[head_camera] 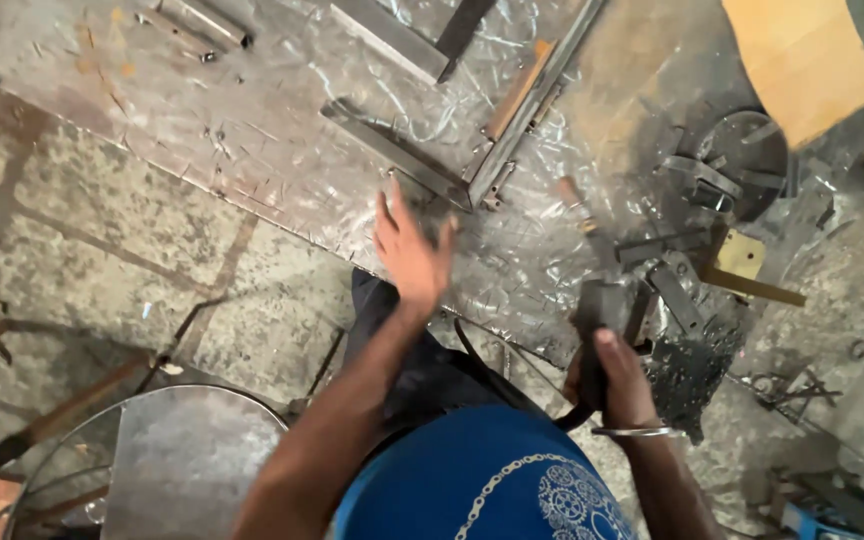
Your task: The person welds joints of a square steel frame on a metal work table using an arc welding electrode holder, producing sparks at each corner. Between welds they reposition and flip the frame, align its bars, and weld additional joints, leaving the welded frame on the table.
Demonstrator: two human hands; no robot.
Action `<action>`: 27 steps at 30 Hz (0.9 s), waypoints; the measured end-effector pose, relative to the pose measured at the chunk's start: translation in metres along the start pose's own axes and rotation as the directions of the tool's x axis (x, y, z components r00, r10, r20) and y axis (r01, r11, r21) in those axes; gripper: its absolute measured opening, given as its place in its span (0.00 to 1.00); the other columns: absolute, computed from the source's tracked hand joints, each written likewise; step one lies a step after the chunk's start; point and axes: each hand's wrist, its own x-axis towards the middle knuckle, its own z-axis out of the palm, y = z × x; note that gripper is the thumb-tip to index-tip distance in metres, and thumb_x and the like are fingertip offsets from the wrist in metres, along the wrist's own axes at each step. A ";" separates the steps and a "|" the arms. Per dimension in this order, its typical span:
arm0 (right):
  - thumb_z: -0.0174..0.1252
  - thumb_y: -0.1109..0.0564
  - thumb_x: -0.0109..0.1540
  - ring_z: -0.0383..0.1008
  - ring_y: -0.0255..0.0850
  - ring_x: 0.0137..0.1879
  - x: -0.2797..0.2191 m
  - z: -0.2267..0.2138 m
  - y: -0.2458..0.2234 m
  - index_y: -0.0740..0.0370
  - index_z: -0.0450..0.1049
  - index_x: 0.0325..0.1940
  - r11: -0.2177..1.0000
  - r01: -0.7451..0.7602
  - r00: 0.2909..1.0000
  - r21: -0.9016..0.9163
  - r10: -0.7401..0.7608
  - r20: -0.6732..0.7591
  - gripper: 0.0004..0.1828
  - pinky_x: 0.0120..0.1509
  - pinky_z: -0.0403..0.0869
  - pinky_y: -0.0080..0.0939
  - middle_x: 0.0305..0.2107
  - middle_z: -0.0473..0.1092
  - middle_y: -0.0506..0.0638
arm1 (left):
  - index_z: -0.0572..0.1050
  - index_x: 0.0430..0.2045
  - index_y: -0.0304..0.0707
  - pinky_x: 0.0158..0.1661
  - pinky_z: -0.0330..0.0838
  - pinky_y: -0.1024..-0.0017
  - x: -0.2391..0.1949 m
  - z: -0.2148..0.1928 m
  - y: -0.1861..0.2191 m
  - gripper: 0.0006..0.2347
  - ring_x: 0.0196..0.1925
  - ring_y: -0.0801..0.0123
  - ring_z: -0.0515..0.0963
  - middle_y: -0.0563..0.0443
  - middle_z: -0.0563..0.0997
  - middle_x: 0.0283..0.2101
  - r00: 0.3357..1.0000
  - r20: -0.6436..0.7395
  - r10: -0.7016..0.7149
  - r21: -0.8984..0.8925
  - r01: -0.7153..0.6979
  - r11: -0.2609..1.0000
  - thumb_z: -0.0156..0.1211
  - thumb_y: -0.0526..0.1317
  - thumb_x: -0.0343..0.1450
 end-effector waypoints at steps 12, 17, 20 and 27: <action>0.50 0.36 0.64 0.63 0.38 0.16 -0.005 0.077 -0.041 0.57 0.71 0.49 0.879 -0.314 0.949 -0.358 0.303 -0.087 0.24 0.20 0.61 0.40 0.15 0.64 0.49 | 0.65 0.66 0.28 0.69 0.50 0.44 -0.082 0.006 0.000 0.46 0.75 0.31 0.53 0.24 0.57 0.72 0.726 0.684 -0.071 0.041 0.058 0.997 0.53 0.73 0.64; 0.48 0.38 0.66 0.64 0.38 0.16 0.002 0.072 -0.030 0.59 0.71 0.47 0.881 -0.292 0.956 -0.373 0.284 -0.077 0.23 0.19 0.62 0.40 0.14 0.64 0.49 | 0.67 0.64 0.28 0.68 0.46 0.37 -0.082 0.004 -0.003 0.46 0.76 0.31 0.52 0.19 0.56 0.71 0.691 0.718 -0.078 0.038 0.072 0.997 0.54 0.74 0.63; 0.48 0.38 0.67 0.63 0.39 0.15 0.004 0.072 -0.027 0.61 0.69 0.45 0.889 -0.265 0.962 -0.373 0.271 -0.038 0.23 0.19 0.61 0.41 0.13 0.63 0.50 | 0.68 0.63 0.28 0.68 0.47 0.38 -0.081 0.005 -0.005 0.46 0.76 0.31 0.52 0.18 0.57 0.71 0.693 0.718 -0.070 0.023 0.077 0.997 0.53 0.74 0.63; 0.47 0.36 0.67 0.64 0.39 0.14 0.006 0.084 -0.039 0.61 0.68 0.41 0.877 -0.223 0.972 -0.425 0.235 -0.025 0.24 0.18 0.61 0.41 0.13 0.64 0.50 | 0.66 0.64 0.25 0.69 0.47 0.41 -0.081 0.009 -0.013 0.45 0.75 0.31 0.53 0.17 0.57 0.70 0.701 0.712 -0.042 -0.023 0.082 0.996 0.50 0.73 0.66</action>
